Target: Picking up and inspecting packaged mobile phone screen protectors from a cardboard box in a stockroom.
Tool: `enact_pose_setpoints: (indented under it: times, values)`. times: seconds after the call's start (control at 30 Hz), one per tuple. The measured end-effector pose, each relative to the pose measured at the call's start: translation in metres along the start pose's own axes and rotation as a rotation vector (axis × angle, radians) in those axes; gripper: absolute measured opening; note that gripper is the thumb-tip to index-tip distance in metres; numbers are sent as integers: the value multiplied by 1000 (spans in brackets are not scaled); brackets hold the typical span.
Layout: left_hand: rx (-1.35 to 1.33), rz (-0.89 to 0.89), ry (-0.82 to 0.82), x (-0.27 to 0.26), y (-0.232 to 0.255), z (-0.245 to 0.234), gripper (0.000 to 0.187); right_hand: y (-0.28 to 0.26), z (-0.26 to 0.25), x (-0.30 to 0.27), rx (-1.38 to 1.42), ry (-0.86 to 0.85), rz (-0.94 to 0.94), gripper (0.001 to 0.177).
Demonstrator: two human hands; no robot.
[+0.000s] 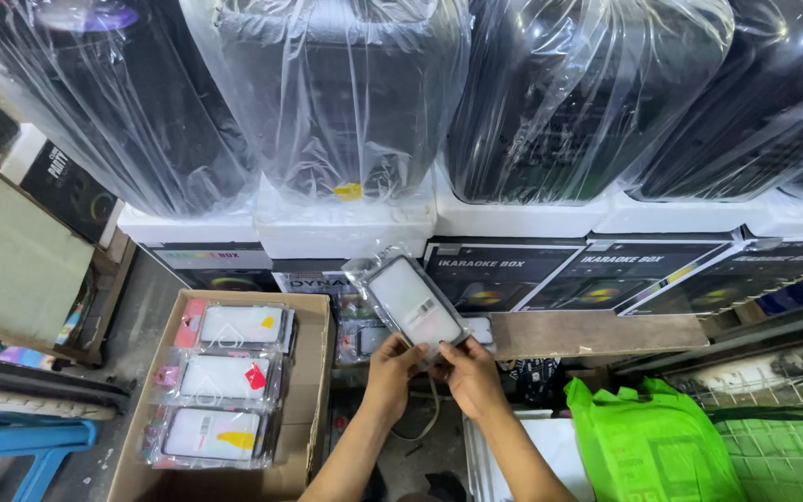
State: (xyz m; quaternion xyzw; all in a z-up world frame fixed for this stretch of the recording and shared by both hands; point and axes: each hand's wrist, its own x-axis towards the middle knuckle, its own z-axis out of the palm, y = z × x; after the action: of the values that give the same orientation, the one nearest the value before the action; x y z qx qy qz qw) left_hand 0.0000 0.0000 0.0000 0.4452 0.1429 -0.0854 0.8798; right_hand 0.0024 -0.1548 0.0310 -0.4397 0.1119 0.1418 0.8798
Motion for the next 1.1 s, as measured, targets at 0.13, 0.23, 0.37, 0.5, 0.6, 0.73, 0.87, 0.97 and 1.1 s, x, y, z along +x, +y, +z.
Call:
enact_pose_setpoints:
  times: [0.13, 0.23, 0.37, 0.5, 0.6, 0.73, 0.87, 0.97, 1.1]
  values:
    - [-21, -73, 103, 7, 30, -1, 15, 6, -21, 3, -17, 12, 4, 24]
    - [-16, 60, 97, 21, 37, -21, 16, 1, -35, -1, -56, 20, 23, 22]
    - [28, 50, 163, 19, 66, -23, 25, -4, -50, -2, -123, -11, 27, 26]
    - [447, 240, 179, 17, 72, -23, 30, -6, -63, 1, -270, 62, 27, 28]
    - [879, 533, 261, 9, 66, -24, 29, -9, -60, 4, -315, 159, -48, 36]
    - [942, 515, 232, -2, 73, -20, 27, -7, -66, 6, -447, 210, -54, 30]
    - [1107, 413, 221, -20, 86, -22, 50, -2, -57, 4, -592, 187, -36, 31]
    - [1189, 459, 245, -27, 92, -32, 50, 9, -47, 10, -620, 147, -30, 33]
    - [1278, 510, 338, -25, 80, -80, 40, 22, -15, 11, -734, 130, 7, 37]
